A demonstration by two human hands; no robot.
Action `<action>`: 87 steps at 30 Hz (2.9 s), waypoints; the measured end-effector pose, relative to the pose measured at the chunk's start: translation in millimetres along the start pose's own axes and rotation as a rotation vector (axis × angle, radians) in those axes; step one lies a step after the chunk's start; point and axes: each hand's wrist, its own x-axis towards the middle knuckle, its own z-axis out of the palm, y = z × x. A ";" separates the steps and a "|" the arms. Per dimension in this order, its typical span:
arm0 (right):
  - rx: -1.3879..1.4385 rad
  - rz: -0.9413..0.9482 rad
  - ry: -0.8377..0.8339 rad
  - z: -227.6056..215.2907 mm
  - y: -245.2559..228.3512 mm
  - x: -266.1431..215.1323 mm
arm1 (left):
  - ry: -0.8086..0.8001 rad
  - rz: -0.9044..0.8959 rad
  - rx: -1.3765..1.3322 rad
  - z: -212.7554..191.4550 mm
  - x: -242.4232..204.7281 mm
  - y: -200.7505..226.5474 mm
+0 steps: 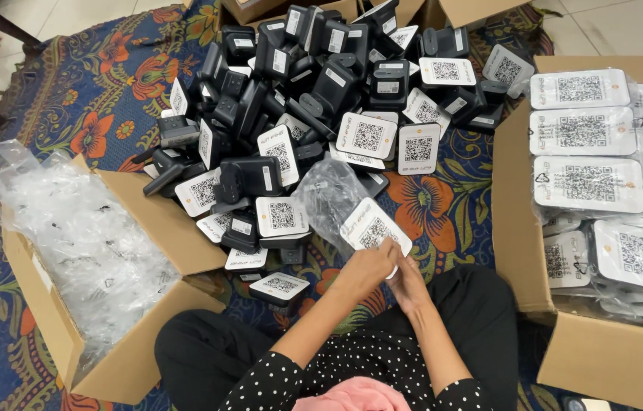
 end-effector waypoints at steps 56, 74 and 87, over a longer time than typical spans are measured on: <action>-1.085 -0.655 0.079 62.6 -15.9 -28.1 | 0.744 -0.832 -0.960 -25.3 -29.8 2.9; -0.747 -0.250 0.134 35.0 5.7 -14.6 | -0.081 -0.462 -0.372 37.5 -41.6 -35.0; -1.458 -0.235 0.119 127.5 -222.4 -96.3 | -0.070 -0.035 -0.633 -71.5 138.9 12.5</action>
